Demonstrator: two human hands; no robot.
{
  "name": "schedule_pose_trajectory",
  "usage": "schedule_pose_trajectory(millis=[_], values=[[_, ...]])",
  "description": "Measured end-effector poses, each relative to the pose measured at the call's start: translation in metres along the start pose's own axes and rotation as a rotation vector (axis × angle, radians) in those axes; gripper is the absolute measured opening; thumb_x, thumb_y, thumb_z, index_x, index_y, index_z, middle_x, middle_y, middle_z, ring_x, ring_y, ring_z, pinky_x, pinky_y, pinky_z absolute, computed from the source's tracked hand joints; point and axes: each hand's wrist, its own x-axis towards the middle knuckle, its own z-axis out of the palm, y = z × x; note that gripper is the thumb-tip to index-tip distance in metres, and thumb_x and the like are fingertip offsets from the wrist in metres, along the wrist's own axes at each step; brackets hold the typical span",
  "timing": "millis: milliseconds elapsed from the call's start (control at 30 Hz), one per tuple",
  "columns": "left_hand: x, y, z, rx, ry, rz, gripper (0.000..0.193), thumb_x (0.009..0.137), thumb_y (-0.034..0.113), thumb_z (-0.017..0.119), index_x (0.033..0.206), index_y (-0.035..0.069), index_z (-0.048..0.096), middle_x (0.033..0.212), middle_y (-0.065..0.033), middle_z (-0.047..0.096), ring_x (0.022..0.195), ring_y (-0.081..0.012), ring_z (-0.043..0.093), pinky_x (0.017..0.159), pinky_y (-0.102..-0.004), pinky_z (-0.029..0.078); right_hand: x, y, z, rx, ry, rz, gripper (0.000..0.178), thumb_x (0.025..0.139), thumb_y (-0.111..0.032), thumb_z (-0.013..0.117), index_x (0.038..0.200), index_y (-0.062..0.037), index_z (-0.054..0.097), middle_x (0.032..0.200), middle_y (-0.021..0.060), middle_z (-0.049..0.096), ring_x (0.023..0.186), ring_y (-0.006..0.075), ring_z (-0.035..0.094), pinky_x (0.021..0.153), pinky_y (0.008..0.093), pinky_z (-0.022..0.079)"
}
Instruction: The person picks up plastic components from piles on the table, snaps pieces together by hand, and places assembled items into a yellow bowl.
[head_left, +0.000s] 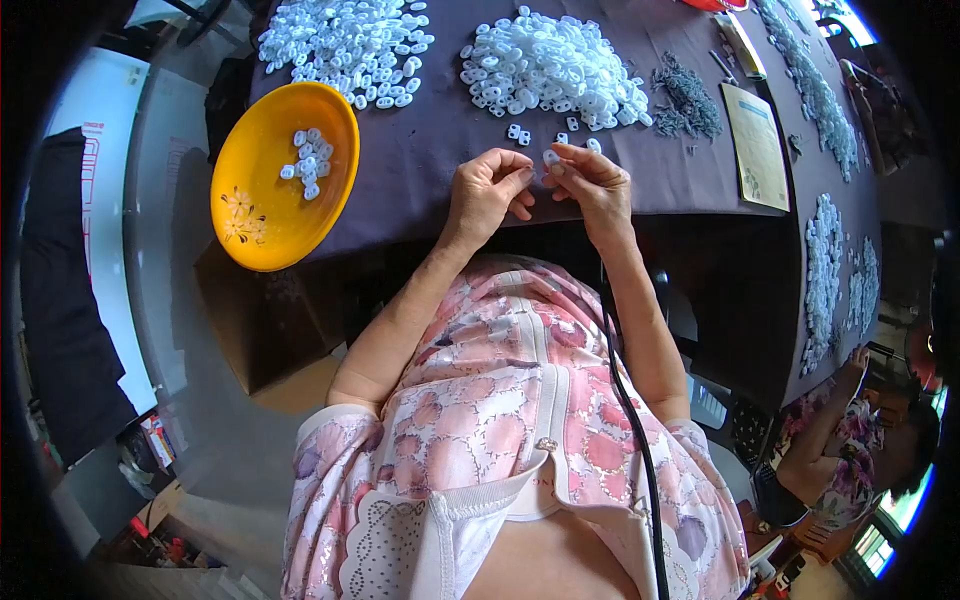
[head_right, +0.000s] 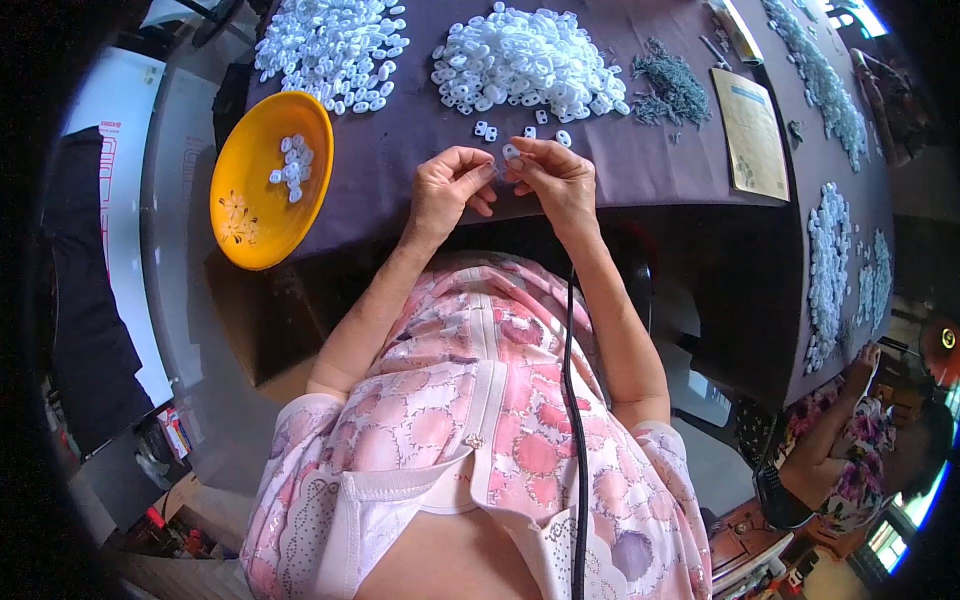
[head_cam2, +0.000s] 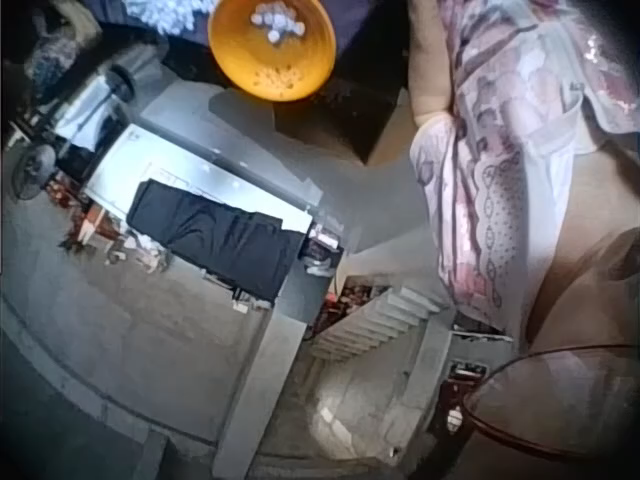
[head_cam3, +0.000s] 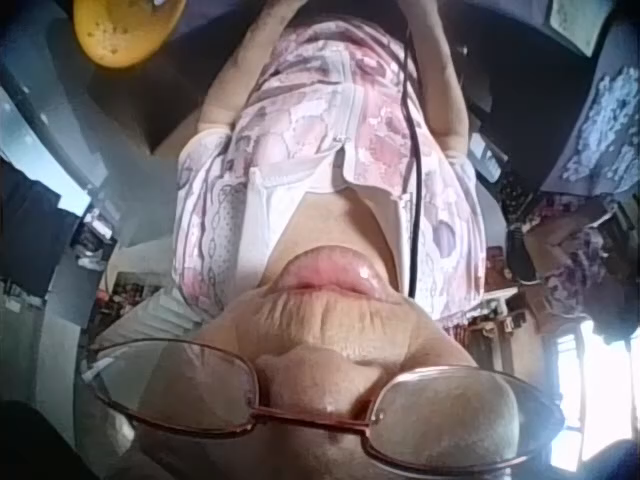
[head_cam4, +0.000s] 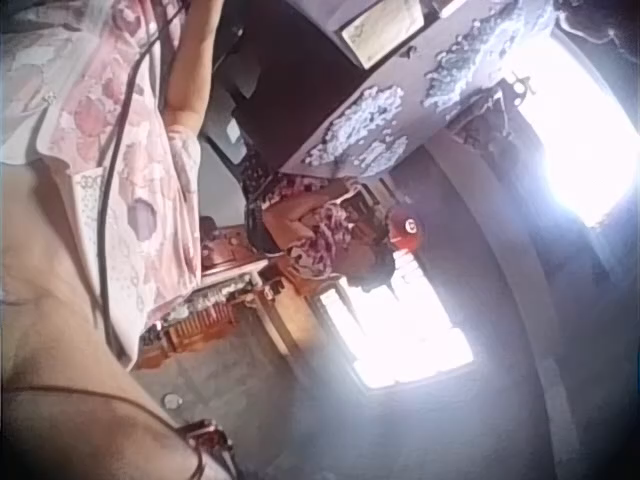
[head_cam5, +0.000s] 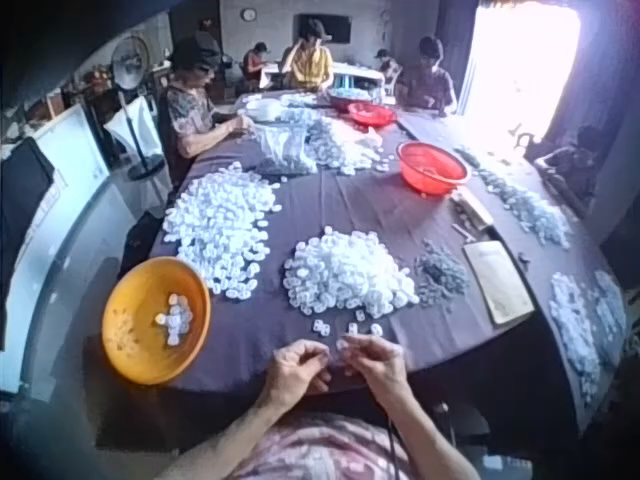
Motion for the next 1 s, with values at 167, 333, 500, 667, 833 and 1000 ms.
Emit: schedule_pose_trajectory(millis=[167,333,500,667,833,1000], values=[[-0.0001,-0.0001,0.0004,-0.004,-0.008,0.008,0.009,0.085,0.006,0.057,0.089,-0.002,0.060,0.069,-0.0047,0.060,0.055,-0.0092,0.058,0.044,-0.0223,0.050,-0.0006,0.0005,0.0024,-0.035,0.014,-0.023,0.022,0.080,-0.001,0.063,0.101,-0.0019,0.064,0.083,0.0048,0.066,0.071,0.0089,0.062,0.059,0.0187,0.049],[-0.0009,-0.0006,0.0002,0.023,-0.008,0.022,0.009,0.085,0.006,0.057,0.088,-0.002,0.060,0.069,-0.0044,0.060,0.055,-0.0090,0.058,0.044,-0.0223,0.050,-0.0018,0.0019,0.0044,-0.085,-0.001,-0.053,0.021,0.080,-0.001,0.063,0.101,-0.0017,0.064,0.082,0.0040,0.065,0.070,0.0079,0.061,0.059,0.0185,0.049],[0.0000,-0.0022,-0.0001,0.032,-0.006,0.005,0.010,0.085,0.007,0.057,0.090,-0.001,0.060,0.071,-0.0039,0.061,0.056,-0.0085,0.058,0.045,-0.0219,0.050,-0.0026,-0.0006,0.0061,-0.111,-0.015,-0.058,0.021,0.080,0.000,0.062,0.100,-0.0019,0.064,0.082,0.0035,0.065,0.070,0.0073,0.060,0.058,0.0183,0.048],[0.0000,-0.0032,-0.0004,0.043,-0.014,-0.007,0.010,0.085,0.007,0.058,0.091,-0.001,0.061,0.074,-0.0039,0.062,0.058,-0.0081,0.058,0.046,-0.0211,0.050,-0.0021,0.0010,0.0070,-0.179,-0.010,-0.068,0.018,0.081,-0.002,0.061,0.099,-0.0025,0.064,0.078,0.0006,0.064,0.070,0.0057,0.059,0.057,0.0185,0.049],[-0.0007,-0.0017,0.0009,0.030,-0.013,-0.018,0.011,0.085,0.006,0.058,0.092,-0.002,0.061,0.075,-0.0053,0.064,0.058,-0.0087,0.060,0.047,-0.0204,0.050,-0.0041,0.0016,0.0085,-0.221,-0.039,-0.064,0.018,0.081,-0.002,0.061,0.099,-0.0032,0.064,0.079,0.0003,0.064,0.070,0.0054,0.059,0.059,0.0183,0.048],[-0.0016,0.0023,0.0044,-0.085,0.051,-0.030,0.008,0.082,0.006,0.062,0.084,-0.002,0.062,0.068,-0.0051,0.063,0.053,-0.0083,0.059,0.043,-0.0198,0.048,-0.0047,-0.0006,0.0093,-0.192,-0.030,-0.047,0.018,0.081,-0.001,0.061,0.098,-0.0032,0.064,0.079,0.0004,0.064,0.071,0.0055,0.060,0.059,0.0180,0.048]])
